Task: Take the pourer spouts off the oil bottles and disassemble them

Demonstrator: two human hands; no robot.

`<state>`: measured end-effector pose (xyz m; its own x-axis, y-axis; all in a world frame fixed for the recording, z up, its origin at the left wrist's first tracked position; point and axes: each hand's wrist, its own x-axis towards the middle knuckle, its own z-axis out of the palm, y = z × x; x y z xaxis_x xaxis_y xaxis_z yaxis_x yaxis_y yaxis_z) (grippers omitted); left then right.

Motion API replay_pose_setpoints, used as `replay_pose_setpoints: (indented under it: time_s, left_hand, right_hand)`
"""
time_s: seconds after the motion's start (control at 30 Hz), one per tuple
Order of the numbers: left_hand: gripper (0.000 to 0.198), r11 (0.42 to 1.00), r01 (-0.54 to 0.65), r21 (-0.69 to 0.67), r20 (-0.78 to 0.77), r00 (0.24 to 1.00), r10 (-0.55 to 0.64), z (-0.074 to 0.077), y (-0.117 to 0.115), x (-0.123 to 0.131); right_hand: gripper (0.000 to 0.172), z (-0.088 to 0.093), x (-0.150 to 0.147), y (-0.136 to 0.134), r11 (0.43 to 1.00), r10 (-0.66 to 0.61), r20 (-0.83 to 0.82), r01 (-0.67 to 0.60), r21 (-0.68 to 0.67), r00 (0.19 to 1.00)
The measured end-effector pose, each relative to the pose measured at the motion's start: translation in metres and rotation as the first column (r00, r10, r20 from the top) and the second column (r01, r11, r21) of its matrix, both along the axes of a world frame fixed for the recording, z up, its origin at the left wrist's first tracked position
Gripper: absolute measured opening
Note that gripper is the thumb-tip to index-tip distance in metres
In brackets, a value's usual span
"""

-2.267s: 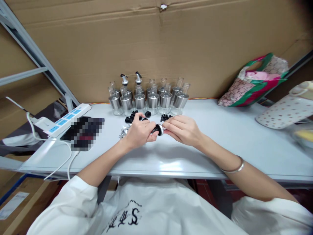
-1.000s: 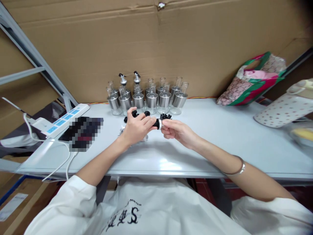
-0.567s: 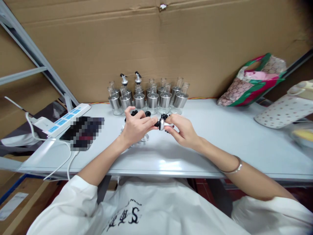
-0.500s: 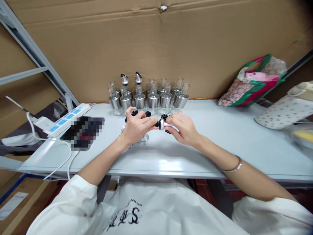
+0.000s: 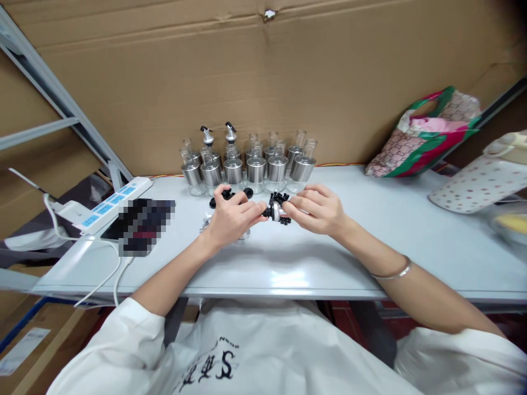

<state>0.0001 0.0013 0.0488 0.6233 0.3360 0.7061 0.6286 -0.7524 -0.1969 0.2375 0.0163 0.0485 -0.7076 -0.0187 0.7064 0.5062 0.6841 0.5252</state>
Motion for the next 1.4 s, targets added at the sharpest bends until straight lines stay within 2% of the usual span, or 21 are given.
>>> replay_pose_setpoints:
  time_s: [0.13, 0.27, 0.33, 0.5, 0.57, 0.67, 0.7, 0.77, 0.83, 0.93, 0.97, 1.0, 1.03, 1.07, 1.13, 1.17, 1.2, 1.23, 1.3, 1.33, 1.4]
  left_hand:
    - [0.024, 0.999, 0.021, -0.034, 0.020, 1.000, -0.021, -0.002, 0.000, 0.001]
    - [0.022, 0.997, 0.034, -0.067, 0.064, 0.998, -0.029, -0.004, -0.002, 0.005]
    - [0.022, 0.990, 0.052, -0.127, 0.082, 0.996, -0.041, -0.003, -0.005, 0.007]
    - [0.026, 0.931, 0.091, -0.354, 0.174, 0.984, -0.031, 0.002, -0.011, 0.011]
    - [0.032, 0.881, 0.136, -0.454, 0.221, 0.974, -0.036, 0.002, -0.010, 0.010]
    - [0.034, 0.831, 0.194, -0.522, 0.320, 0.947, -0.021, 0.001, -0.005, 0.006]
    - [0.030, 0.845, 0.200, -0.496, 0.352, 0.936, -0.014, 0.000, -0.004, 0.004]
    - [0.017, 0.911, 0.182, -0.369, 0.361, 0.932, -0.039, 0.000, -0.003, 0.002]
    - [0.017, 0.970, 0.156, -0.185, 0.278, 0.955, -0.100, 0.000, -0.003, 0.001]
    - [0.021, 0.993, 0.122, -0.004, 0.140, 0.983, -0.120, -0.001, -0.003, 0.000]
    - [0.020, 0.993, 0.115, 0.012, 0.116, 0.987, -0.115, -0.001, -0.002, -0.001]
    - [0.018, 0.994, 0.109, 0.014, 0.097, 0.989, -0.109, -0.002, -0.001, -0.001]
    - [0.017, 0.995, 0.103, 0.009, 0.078, 0.992, -0.103, -0.002, 0.000, -0.002]
    - [0.016, 0.995, 0.100, 0.001, 0.062, 0.993, -0.100, -0.002, 0.001, -0.003]
    - [0.016, 0.994, 0.108, -0.009, 0.036, 0.994, -0.107, -0.002, 0.003, -0.004]
    - [0.016, 0.993, 0.117, -0.008, 0.028, 0.993, -0.116, -0.002, 0.004, -0.005]
    - [0.017, 0.991, 0.131, -0.002, 0.025, 0.991, -0.131, -0.002, 0.005, -0.005]
    - [0.017, 0.989, 0.145, 0.004, 0.024, 0.989, -0.145, -0.002, 0.005, -0.005]
    - [0.018, 0.987, 0.158, 0.017, 0.022, 0.987, -0.159, -0.002, 0.005, -0.005]
    - [0.018, 0.987, 0.157, 0.022, 0.018, 0.987, -0.157, -0.002, 0.006, -0.006]
    - [0.020, 0.990, 0.142, 0.018, -0.003, 0.990, -0.142, -0.002, 0.007, -0.006]
  right_hand:
    - [0.015, -0.003, 0.001, 0.001, 0.991, -0.033, 0.004, 0.033, -0.127, 0.999]
    - [0.011, -0.003, 0.001, -0.001, 0.984, 0.013, -0.029, -0.018, -0.176, 0.999]
    - [0.011, -0.002, 0.000, -0.001, 0.980, 0.053, -0.059, -0.063, -0.189, 0.997]
    - [0.020, 0.002, -0.002, -0.005, 0.931, 0.055, -0.077, -0.079, -0.357, 0.995]
    - [0.020, 0.004, 0.001, -0.005, 0.965, 0.060, -0.086, -0.080, -0.251, 0.994]
    - [0.014, 0.010, 0.008, -0.003, 0.997, 0.068, -0.147, -0.061, 0.052, 0.987]
    - [0.010, 0.011, 0.009, -0.002, 0.994, 0.060, -0.159, -0.044, 0.098, 0.985]
    - [0.011, 0.012, 0.010, 0.000, 0.998, 0.030, -0.150, -0.021, 0.059, 0.988]
    - [0.019, 0.010, 0.008, 0.000, 0.997, 0.019, -0.114, -0.027, -0.076, 0.993]
    - [0.027, 0.008, -0.001, -0.005, 0.944, 0.010, -0.080, -0.036, -0.329, 0.997]
    - [0.029, 0.007, -0.005, -0.008, 0.897, 0.001, -0.078, -0.035, -0.440, 0.997]
    - [0.031, 0.007, -0.008, -0.011, 0.821, -0.010, -0.083, -0.039, -0.570, 0.996]
    - [0.033, 0.007, -0.011, -0.014, 0.704, -0.019, -0.096, -0.055, -0.708, 0.995]
    - [0.035, 0.007, -0.013, -0.016, 0.546, -0.023, -0.123, -0.091, -0.833, 0.992]
    - [0.040, 0.006, -0.017, -0.019, 0.174, -0.015, -0.228, -0.222, -0.959, 0.973]
    - [0.042, 0.005, -0.019, -0.019, 0.000, -0.017, -0.301, -0.301, -0.954, 0.953]
    - [0.043, 0.005, -0.020, -0.019, -0.144, -0.030, -0.371, -0.372, -0.917, 0.928]
    - [0.044, 0.004, -0.021, -0.018, -0.255, -0.051, -0.427, -0.426, -0.868, 0.903]
    - [0.045, 0.003, -0.022, -0.017, -0.395, -0.097, -0.477, -0.474, -0.787, 0.873]
    - [0.045, 0.003, -0.022, -0.017, -0.432, -0.113, -0.478, -0.477, -0.766, 0.871]
    - [0.044, 0.002, -0.022, -0.016, -0.463, -0.117, -0.474, -0.470, -0.751, 0.873]
